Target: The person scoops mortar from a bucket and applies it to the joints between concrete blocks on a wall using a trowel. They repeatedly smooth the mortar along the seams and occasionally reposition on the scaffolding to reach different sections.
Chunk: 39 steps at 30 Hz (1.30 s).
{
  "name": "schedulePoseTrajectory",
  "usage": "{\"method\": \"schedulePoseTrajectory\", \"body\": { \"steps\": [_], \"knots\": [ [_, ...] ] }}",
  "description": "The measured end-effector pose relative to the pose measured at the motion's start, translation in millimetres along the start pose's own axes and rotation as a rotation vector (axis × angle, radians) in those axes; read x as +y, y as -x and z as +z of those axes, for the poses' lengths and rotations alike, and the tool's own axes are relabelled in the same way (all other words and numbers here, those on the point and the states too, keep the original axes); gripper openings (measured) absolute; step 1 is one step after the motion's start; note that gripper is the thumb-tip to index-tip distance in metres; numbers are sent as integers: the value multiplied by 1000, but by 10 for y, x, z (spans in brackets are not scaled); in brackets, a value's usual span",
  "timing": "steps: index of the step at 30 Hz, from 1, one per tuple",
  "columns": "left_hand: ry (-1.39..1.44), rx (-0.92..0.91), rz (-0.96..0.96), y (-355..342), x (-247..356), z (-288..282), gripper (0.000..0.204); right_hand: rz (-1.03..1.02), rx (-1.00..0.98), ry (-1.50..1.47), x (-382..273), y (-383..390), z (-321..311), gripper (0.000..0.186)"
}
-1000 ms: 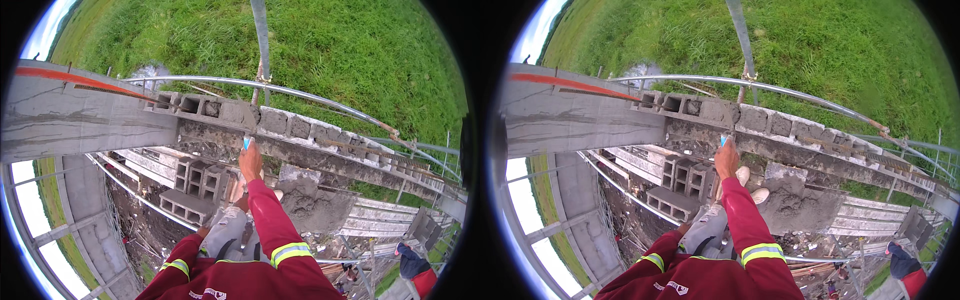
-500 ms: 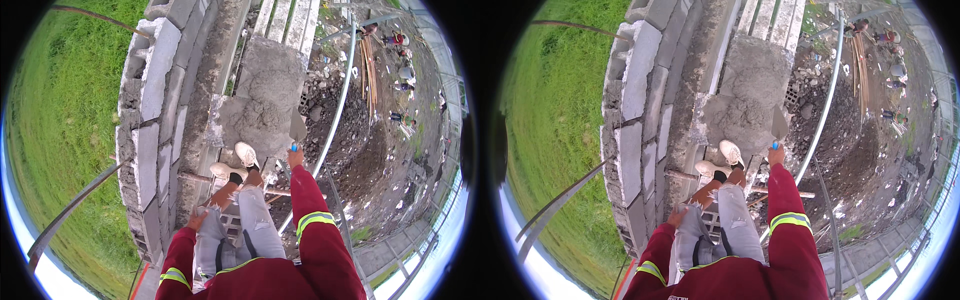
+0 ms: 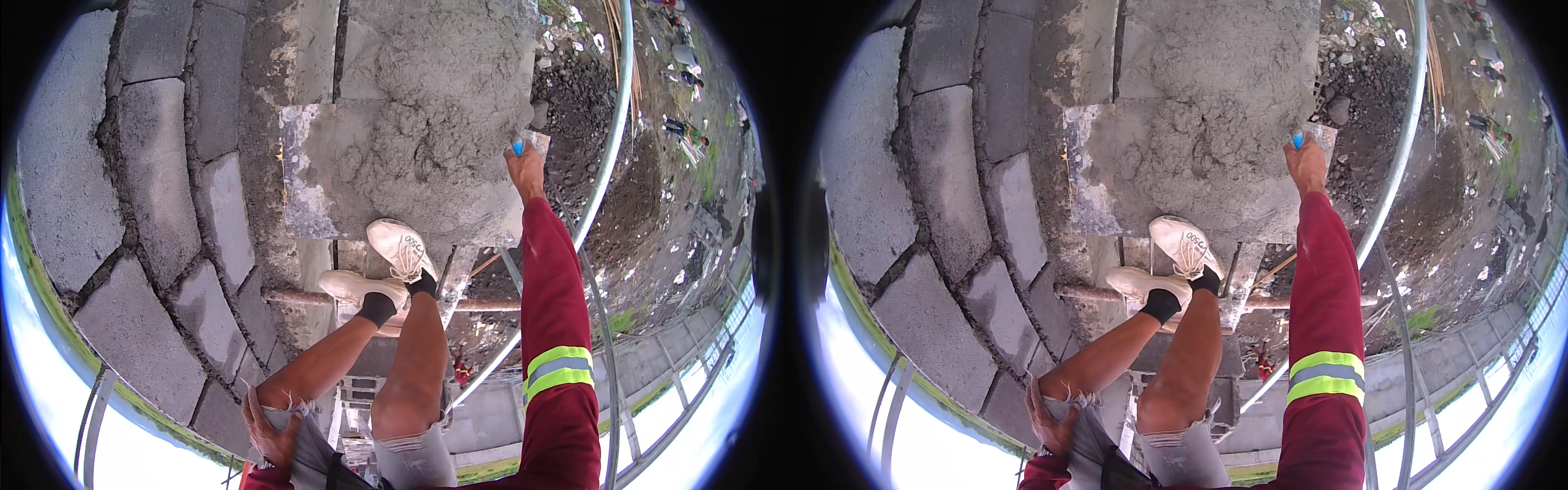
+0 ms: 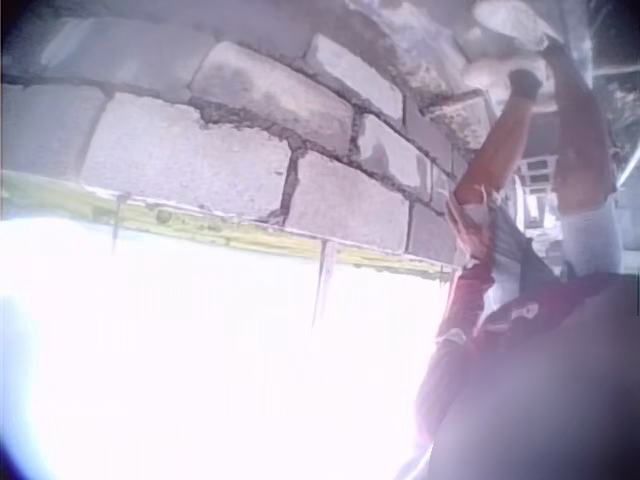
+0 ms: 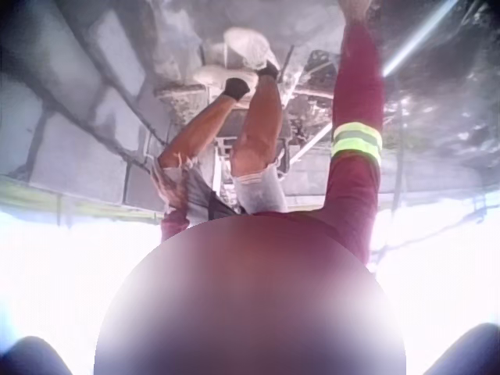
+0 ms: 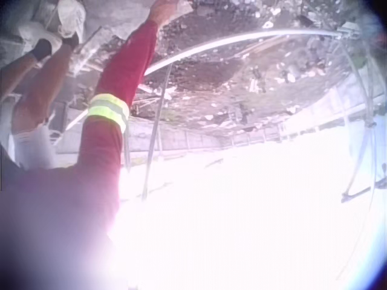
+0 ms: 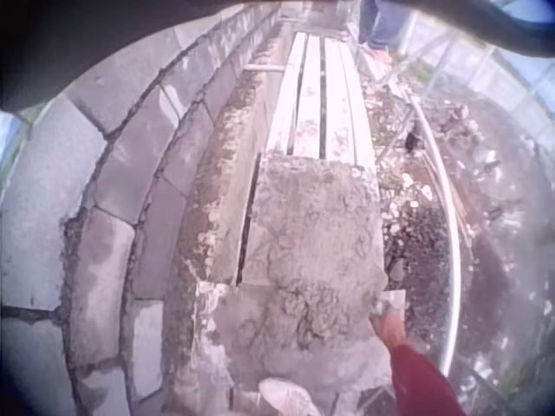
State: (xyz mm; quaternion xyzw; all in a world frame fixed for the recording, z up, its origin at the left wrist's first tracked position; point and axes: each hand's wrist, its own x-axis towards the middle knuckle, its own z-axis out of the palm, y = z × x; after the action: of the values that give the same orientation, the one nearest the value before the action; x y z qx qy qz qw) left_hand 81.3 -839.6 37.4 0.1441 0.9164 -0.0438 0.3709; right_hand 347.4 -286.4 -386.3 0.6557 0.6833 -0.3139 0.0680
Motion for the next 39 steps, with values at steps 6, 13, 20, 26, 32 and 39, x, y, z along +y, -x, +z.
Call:
{"method": "schedulePoseTrajectory", "body": {
  "steps": [6,13,20,26,32,39],
  "knots": [
    [-51,-49,-20,134,116,-106,110,34,-199,-503,-398,733,641,34],
    [58,-179,-100,354,-24,-153,111,225,-481,-653,-773,1828,-244,26],
    [324,-152,-76,739,-273,91,111,-255,-432,-197,-1765,3100,-2506,23],
    [842,-162,-172,1529,-291,-3,93,-709,-642,191,-3326,4073,-3940,37],
    [1247,115,-553,2171,-481,411,84,-972,-1059,583,-5109,5178,-3366,33],
    [1735,368,-999,3358,-199,1726,90,-1702,-1117,745,-6091,7216,-1150,39]
  ]
}}
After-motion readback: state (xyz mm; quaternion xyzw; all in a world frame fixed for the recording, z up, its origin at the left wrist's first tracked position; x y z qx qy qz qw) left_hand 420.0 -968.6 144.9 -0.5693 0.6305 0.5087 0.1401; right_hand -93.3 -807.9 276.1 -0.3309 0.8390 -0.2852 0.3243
